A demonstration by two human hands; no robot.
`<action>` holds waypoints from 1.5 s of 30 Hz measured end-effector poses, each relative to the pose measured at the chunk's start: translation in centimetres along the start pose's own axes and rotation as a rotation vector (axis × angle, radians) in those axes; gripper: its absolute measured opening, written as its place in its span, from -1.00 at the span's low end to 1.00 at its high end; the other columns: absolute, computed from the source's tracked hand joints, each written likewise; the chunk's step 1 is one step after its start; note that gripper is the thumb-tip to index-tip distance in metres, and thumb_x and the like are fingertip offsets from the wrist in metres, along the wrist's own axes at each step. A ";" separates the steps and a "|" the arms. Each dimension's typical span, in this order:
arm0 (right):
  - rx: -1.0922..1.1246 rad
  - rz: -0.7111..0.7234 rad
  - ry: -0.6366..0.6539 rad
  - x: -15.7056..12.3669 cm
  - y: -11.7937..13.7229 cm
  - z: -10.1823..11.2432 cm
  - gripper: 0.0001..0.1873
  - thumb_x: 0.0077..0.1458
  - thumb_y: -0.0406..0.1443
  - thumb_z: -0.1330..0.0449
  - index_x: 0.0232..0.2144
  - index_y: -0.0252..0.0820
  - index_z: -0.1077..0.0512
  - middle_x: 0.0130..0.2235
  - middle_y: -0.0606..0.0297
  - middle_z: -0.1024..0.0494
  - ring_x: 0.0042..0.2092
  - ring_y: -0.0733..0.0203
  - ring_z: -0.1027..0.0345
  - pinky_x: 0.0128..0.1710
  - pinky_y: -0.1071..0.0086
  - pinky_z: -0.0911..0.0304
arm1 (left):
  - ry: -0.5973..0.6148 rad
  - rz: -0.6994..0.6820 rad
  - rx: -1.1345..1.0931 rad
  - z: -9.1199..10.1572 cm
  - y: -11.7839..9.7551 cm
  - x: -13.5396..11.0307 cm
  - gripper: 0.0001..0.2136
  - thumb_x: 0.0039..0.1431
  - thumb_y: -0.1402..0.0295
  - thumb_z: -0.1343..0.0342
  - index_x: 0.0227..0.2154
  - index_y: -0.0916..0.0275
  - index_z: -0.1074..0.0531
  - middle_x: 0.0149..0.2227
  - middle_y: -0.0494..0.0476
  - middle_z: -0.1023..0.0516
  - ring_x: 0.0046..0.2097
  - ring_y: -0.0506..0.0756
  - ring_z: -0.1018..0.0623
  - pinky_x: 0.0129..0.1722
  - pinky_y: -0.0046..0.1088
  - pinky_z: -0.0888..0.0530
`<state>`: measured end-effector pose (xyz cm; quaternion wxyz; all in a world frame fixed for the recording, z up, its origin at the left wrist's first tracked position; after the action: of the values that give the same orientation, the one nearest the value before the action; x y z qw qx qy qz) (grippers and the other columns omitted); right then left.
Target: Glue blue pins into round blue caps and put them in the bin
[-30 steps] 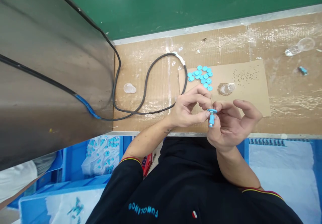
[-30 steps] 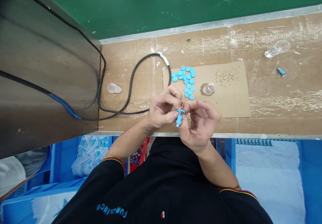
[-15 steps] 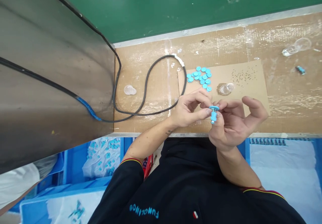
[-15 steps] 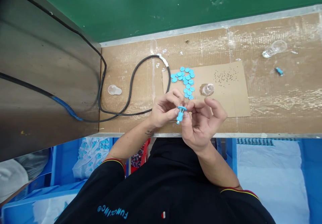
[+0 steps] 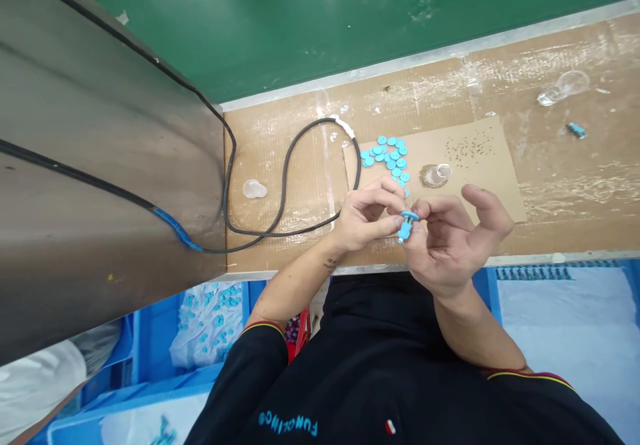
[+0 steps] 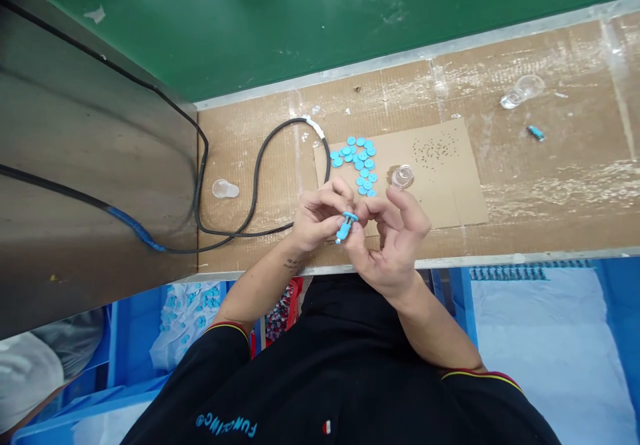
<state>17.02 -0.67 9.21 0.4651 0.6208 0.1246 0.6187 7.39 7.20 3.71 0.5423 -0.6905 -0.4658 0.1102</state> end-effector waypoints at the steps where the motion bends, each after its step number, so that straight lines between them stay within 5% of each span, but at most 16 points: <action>1: 0.007 0.012 -0.002 0.0 0.1 -0.1 -0.38 0.29 -0.37 -0.23 0.31 0.11 -0.17 -0.23 0.38 -0.43 -0.32 0.30 -0.41 -0.37 0.41 -0.52 | 0.004 -0.012 -0.008 0.0 0.0 0.0 -0.77 0.11 0.10 -0.49 -0.32 0.11 -0.68 -0.33 0.01 -0.45 -0.32 -0.05 -0.49 -0.25 -0.43 -0.51; 6: 0.046 0.018 -0.107 -0.7 -0.3 0.1 -0.46 0.30 -0.31 -0.24 0.25 0.10 -0.23 -0.24 0.41 -0.46 -0.35 0.31 -0.43 -0.37 0.39 -0.52 | -0.021 -0.019 0.026 0.0 0.3 -0.1 -0.72 0.06 0.06 -0.50 -0.38 0.15 -0.66 -0.36 0.00 -0.45 -0.32 -0.04 -0.51 -0.27 -0.46 -0.52; 12: 0.215 -0.222 -0.150 -2.0 -2.1 0.2 -0.67 0.32 -0.26 -0.30 0.07 0.03 -0.33 -0.23 0.40 -0.57 -0.31 0.31 -0.53 -0.32 0.42 -0.53 | -0.121 -0.095 0.121 0.4 -0.5 -0.5 -0.69 0.07 0.07 -0.51 -0.42 0.18 -0.60 -0.42 -0.04 -0.45 -0.35 -0.07 -0.50 -0.28 -0.50 -0.52; 17: 0.495 -0.487 -0.044 -2.1 -3.7 -0.5 -0.70 0.27 -0.06 -0.38 -0.20 -0.07 -0.40 -0.34 0.40 -0.57 -0.44 0.35 -0.44 -0.49 0.49 -0.41 | -0.042 -0.107 0.110 -0.5 -0.9 -0.7 -0.71 0.08 0.14 -0.52 -0.44 0.19 -0.56 -0.42 -0.06 -0.44 -0.37 -0.09 -0.51 -0.30 -0.52 -0.52; 22: 0.780 -0.685 0.137 -1.9 -4.1 -2.1 -0.57 0.16 -0.04 -0.47 -0.19 -0.04 -0.34 -0.44 0.51 -0.49 -0.55 0.39 -0.28 -0.56 0.48 -0.32 | -0.005 -0.201 0.129 -0.6 -1.4 -0.5 -0.60 -0.01 0.15 -0.58 -0.11 0.04 -0.66 -0.33 -0.07 -0.49 -0.33 -0.10 -0.47 -0.28 -0.53 -0.50; 26: 0.787 -0.743 0.146 -1.9 -4.3 -2.1 -0.56 0.15 -0.04 -0.46 -0.20 -0.03 -0.30 -0.44 0.51 -0.46 -0.53 0.35 -0.29 -0.59 0.48 -0.25 | -0.005 -0.184 0.164 -0.5 -1.3 -0.5 -0.68 -0.02 0.16 -0.59 -0.23 0.07 -0.68 -0.33 -0.05 -0.48 -0.32 -0.10 -0.48 -0.29 -0.53 -0.49; 34: 0.700 -0.590 0.069 -1.4 -4.0 -1.1 -0.70 0.23 -0.10 -0.43 -0.31 -0.10 -0.42 -0.41 0.43 -0.47 -0.50 0.37 -0.29 -0.57 0.47 -0.27 | -0.013 -0.381 0.319 -1.4 -4.2 -1.0 -0.81 0.13 0.32 -0.51 -0.28 0.16 -0.60 -0.31 -0.07 -0.50 -0.29 -0.11 -0.58 -0.26 -0.56 -0.55; 38: 0.464 -0.296 -0.113 -1.0 -2.5 1.6 -0.86 0.23 -0.27 -0.41 -0.19 -0.05 -0.53 -0.28 0.33 -0.53 -0.33 0.30 -0.42 -0.40 0.42 -0.40 | -0.073 -0.538 0.572 -2.0 -5.9 -1.3 -0.81 0.18 0.29 -0.47 -0.30 0.18 -0.56 -0.35 -0.09 -0.48 -0.34 -0.12 -0.54 -0.35 -0.60 -0.51; 45: 0.193 0.056 -0.060 -1.1 -0.2 2.4 -0.55 0.13 -0.50 -0.39 -0.02 0.03 -0.43 -0.26 0.38 -0.56 -0.28 0.23 -0.46 -0.33 0.34 -0.37 | -0.059 -0.624 0.718 -3.1 -6.6 -1.4 -0.81 0.28 0.27 -0.38 -0.31 0.21 -0.50 -0.35 -0.07 -0.49 -0.35 -0.11 -0.55 -0.34 -0.61 -0.53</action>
<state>19.01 -2.44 8.83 0.3893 0.6841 0.1523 0.5977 5.22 3.93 10.03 0.7402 -0.2832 -0.5988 0.1155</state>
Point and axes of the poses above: each hand's wrist, its own x-axis towards the middle knuckle, its own z-axis out of the back of the hand, y = z × x, the point moved 9 cm from there along x, towards the middle knuckle
